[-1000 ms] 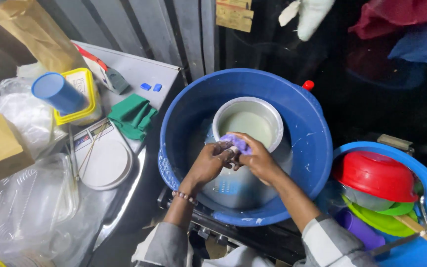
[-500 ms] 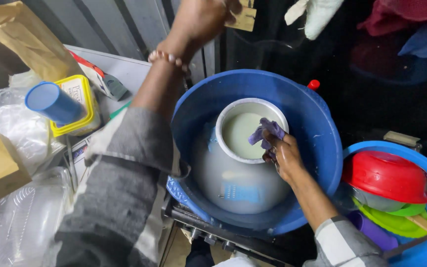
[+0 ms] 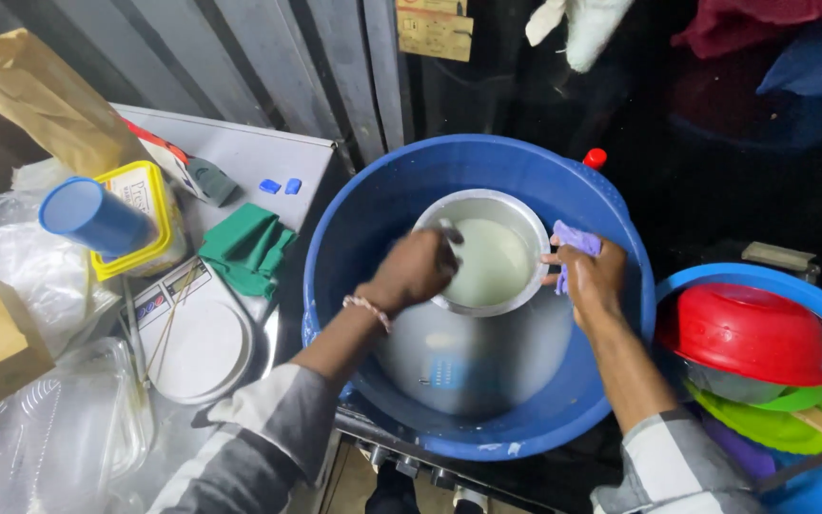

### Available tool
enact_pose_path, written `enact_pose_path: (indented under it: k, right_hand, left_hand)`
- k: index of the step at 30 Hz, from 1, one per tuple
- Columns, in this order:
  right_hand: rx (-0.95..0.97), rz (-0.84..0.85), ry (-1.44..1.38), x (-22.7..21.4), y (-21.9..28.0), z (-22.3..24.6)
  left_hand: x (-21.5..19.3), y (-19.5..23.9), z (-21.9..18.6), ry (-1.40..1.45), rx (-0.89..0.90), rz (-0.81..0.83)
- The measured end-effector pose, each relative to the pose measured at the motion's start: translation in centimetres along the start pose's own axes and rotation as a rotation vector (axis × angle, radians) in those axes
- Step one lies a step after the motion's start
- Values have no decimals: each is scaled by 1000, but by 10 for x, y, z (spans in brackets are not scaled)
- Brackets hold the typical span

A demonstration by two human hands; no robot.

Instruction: Washing and scrubbing kitchen utensils and a metal bowl in a basin of soapy water.

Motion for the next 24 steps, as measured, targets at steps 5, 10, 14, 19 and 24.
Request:
enact_pose_path:
  k: [5,10,14,19,24]
  right_hand:
    - [42,-178,370,-11,-5,10]
    - [63,-234,351,-19,-9,2]
    - [7,-223,131,-16,15,35]
    - [54,-143,11,-11,1,20]
    - [134,-11,-128,0,-4,18]
  left_hand:
    - [107,52,15,-601,178,380]
    - [134,54,11,-635,105,397]
    - [119,46,-14,-447,14,328]
    - [42,43,-41,67,-165,-59]
    - [15,46,-25,493,-263,-422]
Point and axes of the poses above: each hand's wrist, its own y-axis away from the middle knuckle, its own x-axis out of the palm, z = x × y, the point moved 4 cm from there along -y, towards the middle knuckle, and after that the axes turned 13 degrees about y, right-handed, at the moved point
